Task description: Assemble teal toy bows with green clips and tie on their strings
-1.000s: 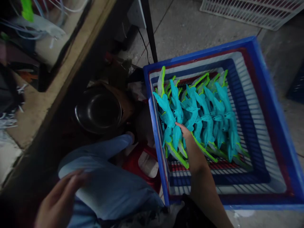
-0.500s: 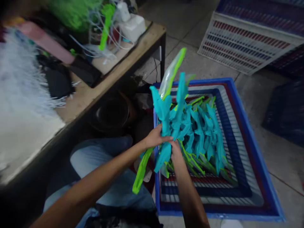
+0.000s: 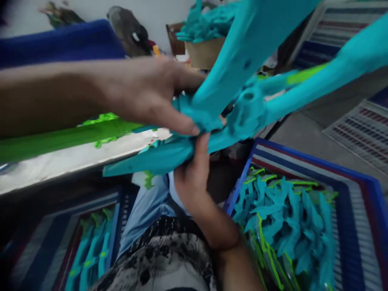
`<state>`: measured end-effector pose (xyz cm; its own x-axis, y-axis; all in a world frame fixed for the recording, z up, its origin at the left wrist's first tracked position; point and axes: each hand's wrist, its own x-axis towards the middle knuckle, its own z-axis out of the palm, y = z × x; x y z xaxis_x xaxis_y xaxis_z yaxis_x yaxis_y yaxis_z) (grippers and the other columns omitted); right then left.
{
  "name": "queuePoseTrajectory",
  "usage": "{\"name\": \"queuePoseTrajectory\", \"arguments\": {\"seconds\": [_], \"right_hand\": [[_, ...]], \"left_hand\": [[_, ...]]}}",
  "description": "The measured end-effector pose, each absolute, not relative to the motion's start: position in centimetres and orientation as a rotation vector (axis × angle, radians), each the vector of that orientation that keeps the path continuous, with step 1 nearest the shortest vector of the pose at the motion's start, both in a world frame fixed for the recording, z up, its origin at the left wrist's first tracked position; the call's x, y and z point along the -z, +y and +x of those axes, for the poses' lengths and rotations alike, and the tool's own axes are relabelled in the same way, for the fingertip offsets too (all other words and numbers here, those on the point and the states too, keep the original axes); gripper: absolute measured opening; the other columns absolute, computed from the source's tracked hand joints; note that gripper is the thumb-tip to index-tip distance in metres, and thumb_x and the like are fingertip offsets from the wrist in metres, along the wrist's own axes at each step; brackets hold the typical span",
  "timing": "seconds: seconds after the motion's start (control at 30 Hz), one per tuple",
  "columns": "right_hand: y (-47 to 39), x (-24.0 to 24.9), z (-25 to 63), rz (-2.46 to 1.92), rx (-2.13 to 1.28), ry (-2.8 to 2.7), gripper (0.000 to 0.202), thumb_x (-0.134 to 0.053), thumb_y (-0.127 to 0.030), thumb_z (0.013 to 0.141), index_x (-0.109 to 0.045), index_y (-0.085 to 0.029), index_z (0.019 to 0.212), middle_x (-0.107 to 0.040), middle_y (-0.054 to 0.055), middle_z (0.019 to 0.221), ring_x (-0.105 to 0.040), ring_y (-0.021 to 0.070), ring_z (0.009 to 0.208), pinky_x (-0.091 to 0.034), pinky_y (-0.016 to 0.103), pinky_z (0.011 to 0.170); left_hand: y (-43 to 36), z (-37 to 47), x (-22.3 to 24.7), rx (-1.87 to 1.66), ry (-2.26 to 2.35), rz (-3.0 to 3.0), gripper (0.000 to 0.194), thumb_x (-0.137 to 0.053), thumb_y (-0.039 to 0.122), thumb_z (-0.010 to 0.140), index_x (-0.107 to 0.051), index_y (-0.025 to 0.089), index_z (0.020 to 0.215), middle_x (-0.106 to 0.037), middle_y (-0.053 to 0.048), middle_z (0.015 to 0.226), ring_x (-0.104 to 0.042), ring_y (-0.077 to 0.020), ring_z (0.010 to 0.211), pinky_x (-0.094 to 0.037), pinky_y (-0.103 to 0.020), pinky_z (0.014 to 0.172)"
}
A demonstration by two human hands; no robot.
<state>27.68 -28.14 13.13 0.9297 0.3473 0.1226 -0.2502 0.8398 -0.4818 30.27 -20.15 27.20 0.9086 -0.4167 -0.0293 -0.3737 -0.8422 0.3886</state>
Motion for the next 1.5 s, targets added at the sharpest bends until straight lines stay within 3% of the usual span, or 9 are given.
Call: {"name": "queuePoseTrajectory", "arguments": {"seconds": [0.17,0.33,0.57,0.77,0.9,1.03,1.13,1.27,1.5], "right_hand": [[-25.2,-7.0,15.6,-0.592,-0.849,-0.007,0.064,-0.043,-0.072,0.079,-0.054,-0.029,0.125,-0.065,0.000,0.117,-0.056,0.0215,0.117,-0.047,0.043,0.099],[-24.6,-3.6,13.2,-0.680,-0.924,0.087,0.054,-0.045,-0.072,0.078,-0.062,-0.032,0.109,-0.070,-0.003,0.102,-0.060,0.0190,0.109,-0.054,0.038,0.085],[-21.6,2.1,13.3,-0.608,-1.068,0.397,0.037,-0.051,-0.053,0.086,-0.063,-0.025,0.106,-0.071,0.001,0.101,-0.066,0.0156,0.090,-0.053,0.033,0.083],[-22.1,6.7,11.2,-0.790,-1.411,0.421,0.041,-0.048,-0.052,0.087,-0.056,-0.021,0.112,-0.067,0.006,0.108,-0.065,0.0162,0.096,-0.048,0.035,0.089],[-25.3,3.5,13.2,-1.154,-1.631,-0.491,0.038,-0.061,-0.054,0.078,-0.065,-0.018,0.087,-0.069,0.004,0.086,-0.064,0.0187,0.084,-0.048,0.033,0.083],[-27.4,-1.3,19.1,-1.693,-0.926,-1.540,0.036,-0.047,-0.046,0.089,-0.068,-0.017,0.092,-0.068,0.010,0.095,-0.058,0.0235,0.094,-0.042,0.039,0.090],[-27.1,-1.4,23.5,-2.117,-0.421,-1.858,0.055,-0.058,-0.057,0.079,-0.062,-0.016,0.115,-0.060,0.017,0.112,-0.049,0.0321,0.108,-0.034,0.051,0.097],[-27.6,1.4,25.0,-2.265,-0.364,-2.109,0.083,-0.074,-0.047,0.067,-0.040,-0.025,0.140,-0.049,0.018,0.126,-0.046,0.0353,0.111,-0.039,0.049,0.090],[-29.4,1.1,22.6,-2.216,-0.712,-2.208,0.058,-0.052,-0.023,0.085,-0.037,-0.026,0.141,-0.062,0.010,0.112,-0.060,0.0234,0.091,-0.043,0.033,0.076]], "left_hand": [[-14.6,20.4,-22.0,0.475,-0.307,2.616,0.034,-0.063,0.019,0.068,-0.067,0.016,0.101,-0.067,0.003,0.088,-0.060,-0.0131,0.078,-0.046,-0.022,0.073],[-13.4,19.5,-19.0,0.604,-0.341,2.366,0.046,-0.062,0.025,0.064,-0.065,0.020,0.110,-0.069,0.004,0.093,-0.058,-0.0157,0.086,-0.045,-0.023,0.078],[-9.0,21.4,-9.3,0.733,0.064,2.271,0.053,-0.053,0.059,0.074,-0.070,0.015,0.097,-0.069,-0.005,0.103,-0.059,-0.0217,0.093,-0.045,-0.027,0.079],[-7.3,18.9,-1.6,0.394,0.252,2.638,0.069,-0.053,0.054,0.081,-0.042,0.010,0.133,-0.065,-0.013,0.105,-0.060,-0.0246,0.095,-0.044,-0.030,0.078],[-8.9,18.3,0.5,0.025,0.252,3.003,0.047,-0.052,0.048,0.085,-0.056,0.012,0.115,-0.055,-0.018,0.117,-0.048,-0.0327,0.112,-0.037,-0.042,0.092],[-9.5,18.9,1.3,-0.012,0.180,3.090,0.055,-0.058,0.057,0.079,-0.057,0.011,0.109,-0.055,-0.019,0.112,-0.046,-0.0346,0.110,-0.027,-0.051,0.099],[-9.5,19.1,1.5,0.124,0.217,3.069,0.049,-0.059,0.051,0.080,-0.057,0.015,0.113,-0.058,-0.015,0.104,-0.051,-0.0312,0.100,-0.035,-0.046,0.090],[-8.6,17.0,1.2,0.066,0.345,3.031,0.047,-0.059,0.053,0.080,-0.057,0.021,0.114,-0.057,-0.012,0.103,-0.050,-0.0290,0.099,-0.036,-0.040,0.084],[-3.3,11.4,1.8,0.197,0.337,3.092,0.050,-0.061,0.051,0.079,-0.056,0.021,0.118,-0.059,-0.011,0.107,-0.049,-0.0294,0.101,-0.032,-0.042,0.089]]}}
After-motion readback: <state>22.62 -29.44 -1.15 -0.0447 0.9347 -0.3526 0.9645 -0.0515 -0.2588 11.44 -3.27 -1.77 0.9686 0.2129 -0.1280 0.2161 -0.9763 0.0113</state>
